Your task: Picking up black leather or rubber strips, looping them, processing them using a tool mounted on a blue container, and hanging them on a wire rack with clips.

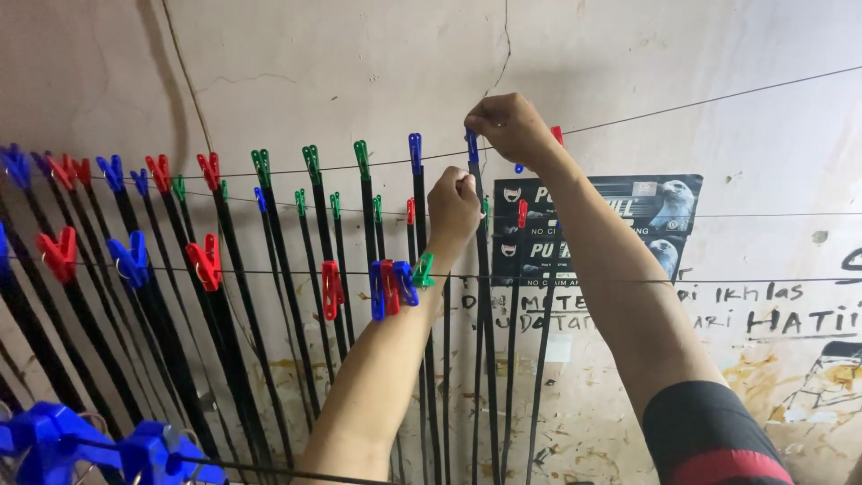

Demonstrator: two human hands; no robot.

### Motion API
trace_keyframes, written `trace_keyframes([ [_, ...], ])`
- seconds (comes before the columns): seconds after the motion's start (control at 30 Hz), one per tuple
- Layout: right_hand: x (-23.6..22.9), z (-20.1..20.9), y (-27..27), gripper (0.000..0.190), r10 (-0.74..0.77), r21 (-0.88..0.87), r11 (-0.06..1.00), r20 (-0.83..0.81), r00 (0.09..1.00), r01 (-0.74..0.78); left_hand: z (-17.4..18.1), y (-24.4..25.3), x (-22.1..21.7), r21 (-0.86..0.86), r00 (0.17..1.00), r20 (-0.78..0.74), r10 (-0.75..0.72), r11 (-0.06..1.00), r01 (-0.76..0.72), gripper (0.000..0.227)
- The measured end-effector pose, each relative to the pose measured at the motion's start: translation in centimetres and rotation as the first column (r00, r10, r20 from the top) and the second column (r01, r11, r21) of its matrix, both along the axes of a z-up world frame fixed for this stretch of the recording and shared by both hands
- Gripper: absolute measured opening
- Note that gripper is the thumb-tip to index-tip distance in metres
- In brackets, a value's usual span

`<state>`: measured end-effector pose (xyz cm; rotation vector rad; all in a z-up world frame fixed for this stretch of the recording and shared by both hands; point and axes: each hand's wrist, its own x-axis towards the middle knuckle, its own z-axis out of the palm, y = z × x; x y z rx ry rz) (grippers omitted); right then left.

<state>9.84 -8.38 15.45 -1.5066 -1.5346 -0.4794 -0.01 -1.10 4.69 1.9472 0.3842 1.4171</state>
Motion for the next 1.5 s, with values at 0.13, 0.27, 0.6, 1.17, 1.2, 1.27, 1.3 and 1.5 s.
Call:
trace_keyframes([
  [0.13, -0.4, -0.1, -0.3, 0.014, -0.025, -0.026, 0.999, -0.012, 1.000, 0.024, 0.4, -0.4, -0.6, -0.005, 1.000, 0.014, -0.021, 1.000, 0.021, 0.025],
  [0.27, -0.7, -0.2, -0.6, 0.014, -0.014, -0.029, 0.999, -0.007, 1.000, 0.013, 0.3, 0.2, -0.2, 0.010, 0.999, 0.017, -0.027, 1.000, 0.026, 0.026],
  [0.6, -0.7, -0.2, -2.1, 0.019, 0.016, -0.120, 0.993, 0.025, 1.000, -0.013, -0.3, 3.3, 2.2, 0.000, 0.998, 0.066, -0.011, 1.000, 0.011, 0.028],
  [1.17, 3.0, 0.5, -3.8, 0.030, 0.110, 0.202, 0.970, 0.122, 0.987, -0.133, -4.5, -1.3, 1.7, 0.151, 0.988, 0.128, -0.084, 0.986, 0.064, 0.052],
  [1.2, 3.3, 0.5, -4.3, 0.025, 0.071, 0.294, 0.951, 0.079, 0.994, -0.091, -4.9, -1.6, 1.9, 0.173, 0.981, 0.165, -0.104, 0.982, 0.075, 0.050],
  [1.27, 6.0, 0.1, -4.1, 0.020, -0.001, 0.298, 0.954, 0.120, 0.993, -0.035, -5.3, -2.4, 1.8, 0.172, 0.978, 0.169, -0.123, 0.981, 0.093, 0.049],
  [1.3, 7.3, 0.0, -4.0, 0.018, -0.071, 0.303, 0.953, 0.163, 0.984, 0.019, -5.4, -2.8, 1.8, 0.171, 0.975, 0.175, -0.139, 0.979, 0.109, 0.048],
  [1.5, 11.7, -1.5, -3.6, 0.015, -0.331, 0.175, 0.942, 0.323, 0.887, 0.287, -6.1, -4.2, 2.3, 0.221, 0.971, 0.152, -0.184, 0.964, 0.148, 0.046],
])
